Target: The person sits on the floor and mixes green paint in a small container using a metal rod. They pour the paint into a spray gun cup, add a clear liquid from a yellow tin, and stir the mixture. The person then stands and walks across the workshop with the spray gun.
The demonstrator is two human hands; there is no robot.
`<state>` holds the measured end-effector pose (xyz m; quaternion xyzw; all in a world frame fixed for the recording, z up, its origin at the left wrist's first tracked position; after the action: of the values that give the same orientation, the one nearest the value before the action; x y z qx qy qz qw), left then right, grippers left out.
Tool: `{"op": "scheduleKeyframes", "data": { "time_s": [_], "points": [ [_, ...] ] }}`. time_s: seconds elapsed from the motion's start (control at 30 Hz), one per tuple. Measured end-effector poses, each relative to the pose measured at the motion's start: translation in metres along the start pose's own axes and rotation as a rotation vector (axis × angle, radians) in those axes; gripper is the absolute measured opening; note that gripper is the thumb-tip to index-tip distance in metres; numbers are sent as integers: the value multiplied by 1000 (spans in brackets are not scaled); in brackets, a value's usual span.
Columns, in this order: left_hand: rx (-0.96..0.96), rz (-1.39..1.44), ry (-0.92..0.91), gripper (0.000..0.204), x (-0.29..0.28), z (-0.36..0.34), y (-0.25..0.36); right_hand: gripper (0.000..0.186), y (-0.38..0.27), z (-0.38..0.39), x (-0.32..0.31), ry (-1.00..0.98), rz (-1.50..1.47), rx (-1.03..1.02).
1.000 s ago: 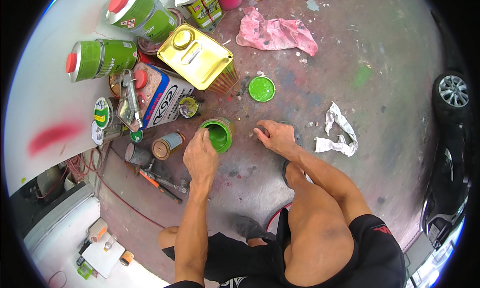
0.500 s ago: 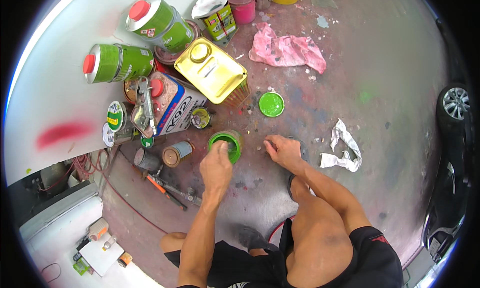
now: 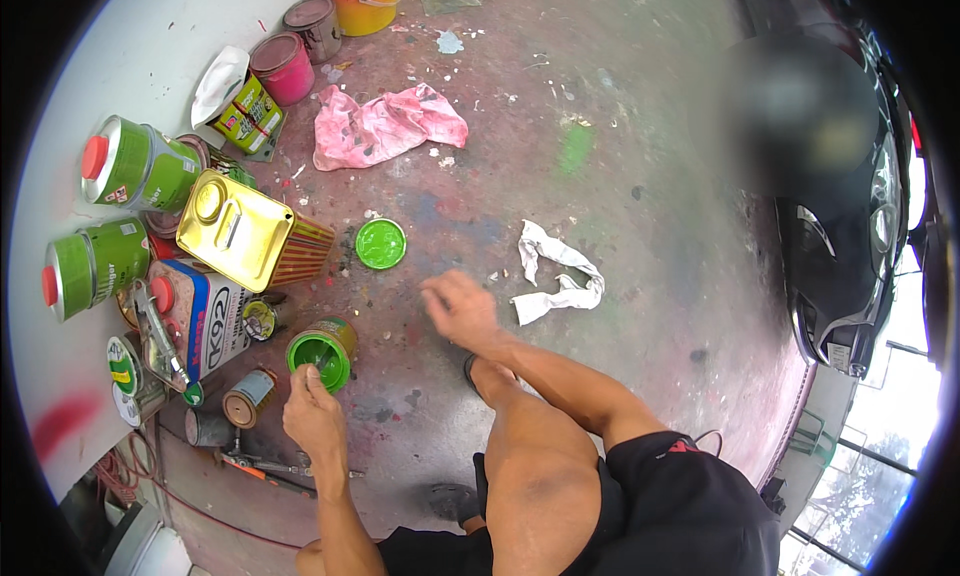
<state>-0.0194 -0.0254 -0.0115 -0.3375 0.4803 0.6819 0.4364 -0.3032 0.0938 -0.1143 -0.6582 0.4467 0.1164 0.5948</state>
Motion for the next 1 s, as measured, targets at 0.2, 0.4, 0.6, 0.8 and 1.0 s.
{"op": "scheduleKeyframes", "data": {
  "time_s": [0.2,0.4,0.6,0.8,1.0],
  "points": [
    [-127,610,-247,36,10,-19,0,102,83,49,-114,45,590,669],
    [191,441,-75,35,27,-26,-8,53,199,125,-144,91,275,666],
    [158,151,7,38,20,-25,-28,37,101,-18,-127,532,404,81],
    [52,225,20,42,15,-30,-26,24,22,-11,-47,-66,-153,-48],
    [102,346,-70,43,24,-37,-39,24,-5,35,4,-390,-160,-103]
  ]
}}
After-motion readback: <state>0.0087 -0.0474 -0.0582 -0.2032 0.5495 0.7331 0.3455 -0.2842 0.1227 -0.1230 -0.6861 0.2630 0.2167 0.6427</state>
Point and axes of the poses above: each hand's wrist, its own z-axis away from the middle knuckle, its own x-axis out of the palm, y = z × x, the point moved 4 cm from there along -z, towards the middle knuckle, and after that the axes turned 14 degrees about -x, right-handed, at the moved point
